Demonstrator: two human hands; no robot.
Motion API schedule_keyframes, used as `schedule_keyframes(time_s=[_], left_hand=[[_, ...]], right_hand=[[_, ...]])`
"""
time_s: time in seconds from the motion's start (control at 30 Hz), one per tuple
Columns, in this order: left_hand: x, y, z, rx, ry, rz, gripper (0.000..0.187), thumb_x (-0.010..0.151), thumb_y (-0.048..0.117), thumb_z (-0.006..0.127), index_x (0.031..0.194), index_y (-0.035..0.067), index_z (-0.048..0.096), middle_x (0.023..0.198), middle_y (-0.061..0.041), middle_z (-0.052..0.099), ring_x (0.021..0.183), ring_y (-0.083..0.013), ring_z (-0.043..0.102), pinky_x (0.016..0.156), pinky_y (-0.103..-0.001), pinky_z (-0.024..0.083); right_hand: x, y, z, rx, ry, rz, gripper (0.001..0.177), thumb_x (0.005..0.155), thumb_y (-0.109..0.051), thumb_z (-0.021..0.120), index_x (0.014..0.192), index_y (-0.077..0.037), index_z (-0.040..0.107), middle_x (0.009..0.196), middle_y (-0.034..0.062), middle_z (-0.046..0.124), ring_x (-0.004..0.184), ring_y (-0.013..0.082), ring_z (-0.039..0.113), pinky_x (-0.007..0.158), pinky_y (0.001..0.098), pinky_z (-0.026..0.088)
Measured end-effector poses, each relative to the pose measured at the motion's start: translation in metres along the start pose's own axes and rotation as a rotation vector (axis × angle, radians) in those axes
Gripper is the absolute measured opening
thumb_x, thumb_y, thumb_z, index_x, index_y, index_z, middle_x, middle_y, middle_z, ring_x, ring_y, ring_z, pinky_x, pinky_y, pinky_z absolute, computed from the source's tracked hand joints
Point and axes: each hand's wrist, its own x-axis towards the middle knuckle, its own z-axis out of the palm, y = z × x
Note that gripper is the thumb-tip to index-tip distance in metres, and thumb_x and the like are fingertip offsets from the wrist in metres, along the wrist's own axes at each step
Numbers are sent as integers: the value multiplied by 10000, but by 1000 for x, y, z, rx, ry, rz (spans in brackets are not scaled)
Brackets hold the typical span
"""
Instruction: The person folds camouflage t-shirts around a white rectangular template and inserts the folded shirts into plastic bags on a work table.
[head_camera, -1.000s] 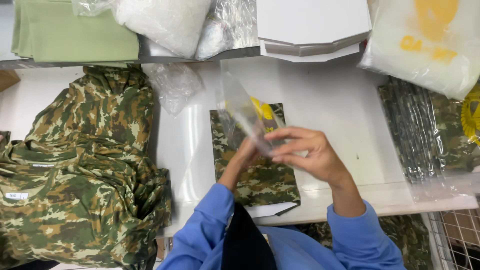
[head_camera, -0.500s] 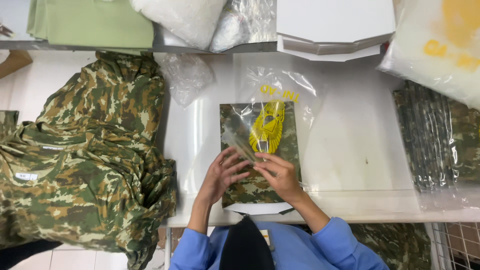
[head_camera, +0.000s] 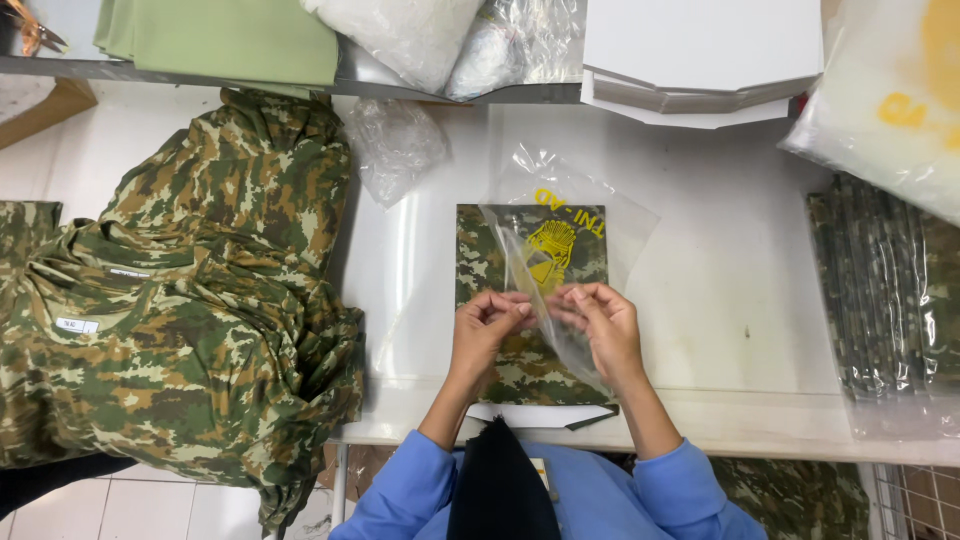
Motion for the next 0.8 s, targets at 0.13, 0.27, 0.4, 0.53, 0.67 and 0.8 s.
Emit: schedule_keyframes(time_s=[0.13, 0.27, 0.4, 0.53, 0.67, 0.8], left_hand=[[-2, -6, 6, 53, -67, 54, 213, 870, -53, 772, 1032, -93, 640, 988, -226, 746, 825, -262, 774, 730, -371, 698], [4, -12, 4, 120, -32, 77, 179, 875, -19, 788, 1031, -91, 737, 880, -212, 767, 748, -246, 774, 698, -371, 696], [5, -18, 2, 107, 38, 95, 129, 894, -20, 770, 995, -94, 742, 823, -217, 737, 717, -254, 768, 661, -376, 703], [5, 26, -17, 264, 248, 232, 106, 919, -54, 687, 1015, -91, 715, 842, -175, 664, 696, -185, 691, 600, -359, 690], [3, 36, 10, 519, 104, 392, 115, 961, -13, 614, 1046, -50, 681, 873, -169, 665, 577, -201, 657, 485, -322, 624], [9, 33, 26, 735, -52, 657, 149, 925, 18, 664, 1057, 26, 732, 850, -113, 661, 636, -225, 661, 521, -347, 569]], right_hand=[[-3, 3, 15, -275, -133, -170, 343, 842, -87, 824, 1079, 62, 626, 1052, 219, 716, 966, 341, 739, 842, 505, 650], [-9, -13, 28, -659, 5, -389, 97, 910, -85, 780, 989, -30, 783, 830, 110, 780, 790, 208, 775, 663, 345, 643], [-15, -19, 30, -698, 85, -460, 88, 938, -49, 729, 931, -63, 815, 737, 92, 780, 690, 171, 760, 574, 296, 626], [2, -24, -11, -830, 267, -675, 106, 963, 67, 698, 1037, 24, 760, 820, 150, 712, 727, 241, 721, 611, 312, 622], [5, -18, -19, -1263, 231, -991, 203, 890, 63, 696, 1072, -27, 693, 899, 76, 570, 781, 224, 610, 690, 323, 580], [-12, -38, 10, -1470, -375, -1401, 91, 958, -94, 669, 887, -147, 686, 881, 33, 609, 848, 235, 636, 753, 317, 551]])
